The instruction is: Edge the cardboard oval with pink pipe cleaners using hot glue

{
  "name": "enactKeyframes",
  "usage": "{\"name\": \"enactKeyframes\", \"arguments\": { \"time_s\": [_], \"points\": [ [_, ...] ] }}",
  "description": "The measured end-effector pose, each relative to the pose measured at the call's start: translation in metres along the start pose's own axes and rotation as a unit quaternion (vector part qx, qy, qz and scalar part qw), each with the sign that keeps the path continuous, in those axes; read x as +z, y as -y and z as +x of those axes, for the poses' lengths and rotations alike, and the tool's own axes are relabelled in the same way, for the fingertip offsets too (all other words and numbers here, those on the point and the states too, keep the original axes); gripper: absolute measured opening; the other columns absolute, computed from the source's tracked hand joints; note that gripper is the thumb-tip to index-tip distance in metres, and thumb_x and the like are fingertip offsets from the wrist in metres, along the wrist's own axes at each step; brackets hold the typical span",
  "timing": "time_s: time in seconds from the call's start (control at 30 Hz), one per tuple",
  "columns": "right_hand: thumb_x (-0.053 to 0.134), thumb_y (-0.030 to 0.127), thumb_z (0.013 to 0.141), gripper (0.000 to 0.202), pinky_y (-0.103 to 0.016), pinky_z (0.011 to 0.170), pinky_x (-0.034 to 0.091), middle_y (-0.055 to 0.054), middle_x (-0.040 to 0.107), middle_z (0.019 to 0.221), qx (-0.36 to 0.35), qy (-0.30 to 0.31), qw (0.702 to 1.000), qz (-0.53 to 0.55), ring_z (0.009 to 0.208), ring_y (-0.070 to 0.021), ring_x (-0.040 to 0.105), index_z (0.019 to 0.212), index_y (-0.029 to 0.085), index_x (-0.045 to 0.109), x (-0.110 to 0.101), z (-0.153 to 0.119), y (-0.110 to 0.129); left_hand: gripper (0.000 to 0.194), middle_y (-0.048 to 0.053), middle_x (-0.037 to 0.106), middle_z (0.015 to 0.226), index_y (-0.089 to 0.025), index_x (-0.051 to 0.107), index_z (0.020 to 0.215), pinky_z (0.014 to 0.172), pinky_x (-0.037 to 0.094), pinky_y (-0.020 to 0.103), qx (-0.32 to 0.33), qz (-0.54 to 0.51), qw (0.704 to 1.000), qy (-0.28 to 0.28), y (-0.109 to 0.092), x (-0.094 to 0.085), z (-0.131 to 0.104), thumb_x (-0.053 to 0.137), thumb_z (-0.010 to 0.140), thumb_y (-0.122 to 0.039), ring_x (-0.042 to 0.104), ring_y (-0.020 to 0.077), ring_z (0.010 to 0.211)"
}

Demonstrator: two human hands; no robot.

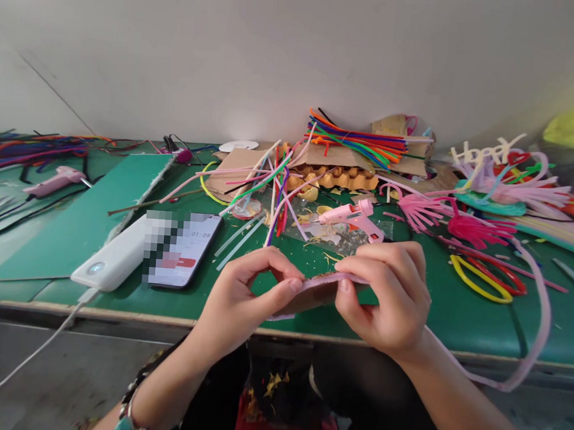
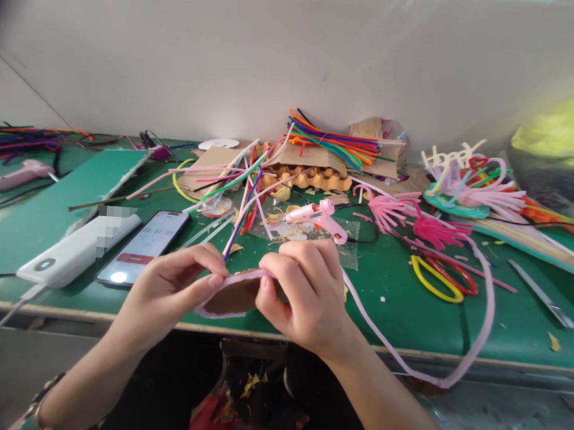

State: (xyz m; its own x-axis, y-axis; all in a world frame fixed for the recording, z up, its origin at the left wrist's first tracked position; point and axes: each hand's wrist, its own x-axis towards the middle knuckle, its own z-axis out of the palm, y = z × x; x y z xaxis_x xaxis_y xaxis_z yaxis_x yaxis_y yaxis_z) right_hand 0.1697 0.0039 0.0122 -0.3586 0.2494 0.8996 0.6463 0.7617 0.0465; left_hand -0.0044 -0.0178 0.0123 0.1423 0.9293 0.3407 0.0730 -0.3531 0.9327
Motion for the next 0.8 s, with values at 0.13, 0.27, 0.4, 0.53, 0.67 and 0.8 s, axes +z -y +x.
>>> {"name": "enactKeyframes", "arguments": {
  "time_s": [0.13,0.27,0.4,0.53,0.67,0.8],
  "points": [
    [0.05,0.009,0.072,0.011,-0.03,0.063,0.039,-0.002,0.054,0.072,-0.002,-0.002,1.0,0.0,0.067,-0.0126,0.048,0.079,0.018,0.052,-0.0004,0.0002,0.0009,0.011,-0.001,0.057,0.062,-0.016,0.058,0.065,0.054,0.04,0.019,0.008,0.026,1.0,-0.011,-0.0005,-0.0001,0.0001,0.058,0.075,-0.019,0.051,0.0097,0.058],
    [0.05,0.009,0.072,0.011,-0.03,0.062,0.039,-0.001,0.055,0.071,-0.004,0.0,1.0,0.003,0.067,-0.0125,0.048,0.079,0.018,0.052,-0.0004,0.0017,0.0013,0.011,-0.002,0.056,0.061,-0.017,0.055,0.066,0.05,0.038,0.019,-0.003,0.031,0.999,-0.032,-0.0009,0.0011,0.0002,0.055,0.076,-0.02,0.05,0.0091,0.054],
    [0.05,0.009,0.072,0.011,-0.029,0.062,0.038,-0.002,0.054,0.071,-0.003,-0.001,1.0,0.004,0.067,-0.0124,0.048,0.078,0.017,0.052,-0.0004,0.0023,0.0015,0.013,-0.002,0.057,0.06,-0.017,0.059,0.071,0.048,0.038,0.018,-0.039,0.004,0.998,-0.045,-0.0025,0.0038,-0.0007,0.052,0.078,-0.024,0.05,0.0092,0.053],
    [0.05,0.01,0.072,0.011,-0.03,0.062,0.038,-0.001,0.054,0.071,-0.003,0.001,1.0,0.002,0.066,-0.0124,0.048,0.078,0.018,0.051,-0.0007,0.0021,0.0019,0.009,-0.003,0.058,0.062,-0.018,0.064,0.076,0.055,0.04,0.018,-0.042,-0.036,0.997,-0.058,-0.0052,0.0069,-0.0026,0.057,0.075,-0.024,0.051,0.0089,0.058],
    [0.049,0.01,0.072,0.011,-0.03,0.062,0.038,-0.001,0.054,0.072,0.003,0.001,1.0,-0.002,0.066,-0.0129,0.048,0.079,0.019,0.051,-0.0008,0.0016,0.0023,0.008,-0.002,0.059,0.064,-0.017,0.062,0.067,0.058,0.04,0.017,-0.012,-0.011,0.999,-0.03,-0.0047,0.0058,-0.0021,0.06,0.074,-0.019,0.052,0.0083,0.06],
    [0.049,0.01,0.073,0.011,-0.03,0.062,0.038,-0.001,0.054,0.072,0.002,0.0,1.0,-0.002,0.066,-0.013,0.048,0.079,0.02,0.051,-0.0005,0.0019,0.0022,0.011,-0.002,0.057,0.063,-0.016,0.058,0.066,0.052,0.039,0.017,0.006,0.019,0.999,-0.031,-0.0028,0.0024,-0.0002,0.056,0.077,-0.018,0.05,0.0082,0.057]
  ]
}}
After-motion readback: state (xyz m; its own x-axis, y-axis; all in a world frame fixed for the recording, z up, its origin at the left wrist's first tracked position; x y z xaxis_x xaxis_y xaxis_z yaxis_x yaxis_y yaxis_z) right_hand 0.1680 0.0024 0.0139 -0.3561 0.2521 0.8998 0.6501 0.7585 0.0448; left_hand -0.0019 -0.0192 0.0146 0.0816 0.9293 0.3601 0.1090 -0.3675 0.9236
